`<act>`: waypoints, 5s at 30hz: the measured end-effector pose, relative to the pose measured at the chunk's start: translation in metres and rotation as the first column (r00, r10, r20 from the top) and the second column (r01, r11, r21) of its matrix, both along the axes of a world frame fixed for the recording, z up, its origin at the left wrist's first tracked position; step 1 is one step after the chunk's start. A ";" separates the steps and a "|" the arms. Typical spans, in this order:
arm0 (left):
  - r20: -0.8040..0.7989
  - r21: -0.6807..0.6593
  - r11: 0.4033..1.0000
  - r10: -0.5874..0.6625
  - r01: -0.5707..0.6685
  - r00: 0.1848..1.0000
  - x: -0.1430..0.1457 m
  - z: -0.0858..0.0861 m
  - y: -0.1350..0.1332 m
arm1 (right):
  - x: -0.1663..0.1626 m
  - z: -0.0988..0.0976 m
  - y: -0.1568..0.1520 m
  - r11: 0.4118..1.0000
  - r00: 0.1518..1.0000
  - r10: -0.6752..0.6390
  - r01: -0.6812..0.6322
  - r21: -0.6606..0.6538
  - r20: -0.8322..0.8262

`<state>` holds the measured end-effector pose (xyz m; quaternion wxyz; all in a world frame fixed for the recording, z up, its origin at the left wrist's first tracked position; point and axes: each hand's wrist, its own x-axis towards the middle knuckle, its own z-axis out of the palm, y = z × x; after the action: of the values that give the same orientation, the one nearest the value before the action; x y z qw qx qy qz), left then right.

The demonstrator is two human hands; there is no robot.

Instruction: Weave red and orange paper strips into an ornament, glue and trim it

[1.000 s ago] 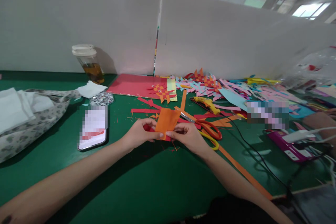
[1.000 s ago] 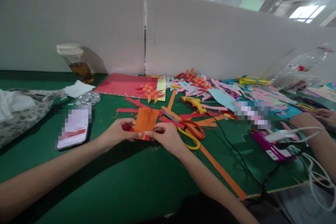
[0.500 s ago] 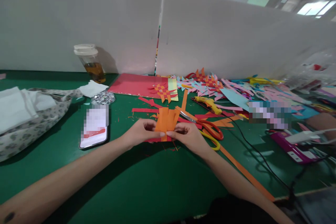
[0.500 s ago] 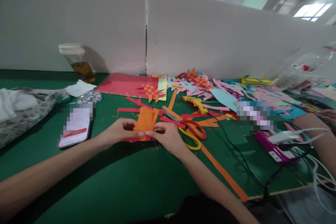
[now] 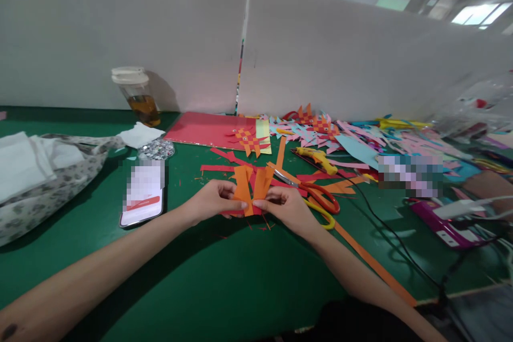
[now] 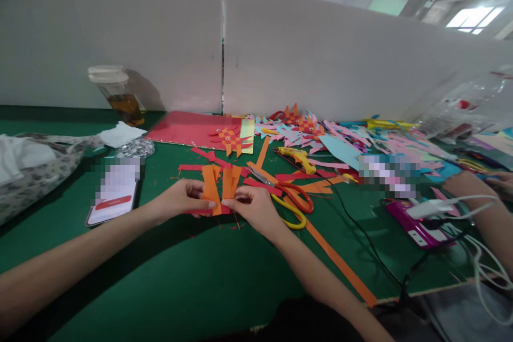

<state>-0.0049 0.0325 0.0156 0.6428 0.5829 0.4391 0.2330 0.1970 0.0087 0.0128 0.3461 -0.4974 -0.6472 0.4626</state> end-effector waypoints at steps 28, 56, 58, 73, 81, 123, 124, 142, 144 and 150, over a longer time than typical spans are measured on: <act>0.105 0.067 0.997 0.032 -0.040 0.994 0.005 -0.011 -0.001 | -0.005 0.004 -0.003 0.997 0.997 -0.018 0.013 -0.070 -0.072; 0.069 0.179 0.984 -0.004 -0.008 0.998 0.004 -0.009 0.004 | 0.004 -0.002 0.002 0.997 0.997 0.006 -0.012 -0.080 -0.076; 0.023 0.202 0.979 0.022 -0.026 0.999 0.005 -0.012 0.003 | 0.003 -0.002 0.002 0.996 0.997 0.015 -0.022 -0.089 -0.071; 0.064 0.038 0.999 0.017 -0.020 0.998 0.004 -0.010 0.000 | 0.003 -0.002 0.004 0.995 0.996 -0.051 0.044 -0.084 -0.074; 0.081 0.058 0.998 0.009 -0.014 0.997 0.008 -0.017 -0.004 | -0.002 -0.001 0.004 0.992 0.975 -0.053 0.027 -0.122 -0.218; 0.070 0.117 0.980 -0.168 0.159 0.983 0.001 -0.006 -0.001 | 0.006 -0.008 0.010 0.957 0.948 -0.206 0.145 -0.250 -0.242; 0.082 0.117 0.979 -0.178 0.168 0.981 0.001 -0.006 -0.002 | 0.006 -0.009 0.010 0.964 0.953 -0.182 0.125 -0.234 -0.242; 0.092 0.116 0.975 -0.203 0.192 0.975 0.003 -0.007 -0.003 | -0.002 0.008 0.002 0.924 0.901 -0.093 -0.080 -0.373 -0.424; 0.126 0.132 0.975 -0.194 0.177 0.973 0.003 -0.008 -0.002 | -0.002 0.005 0.003 0.939 0.897 -0.082 -0.077 -0.336 -0.434; 0.114 0.091 0.994 -0.073 0.063 0.991 -0.002 -0.008 -0.002 | -0.002 -0.004 0.005 0.952 0.888 -0.109 -0.036 -0.303 -0.447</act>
<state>-0.0067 0.0309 0.0081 0.6488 0.6105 0.3699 0.2637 0.1947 0.0135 0.0089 0.4176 -0.4333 -0.4588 0.6538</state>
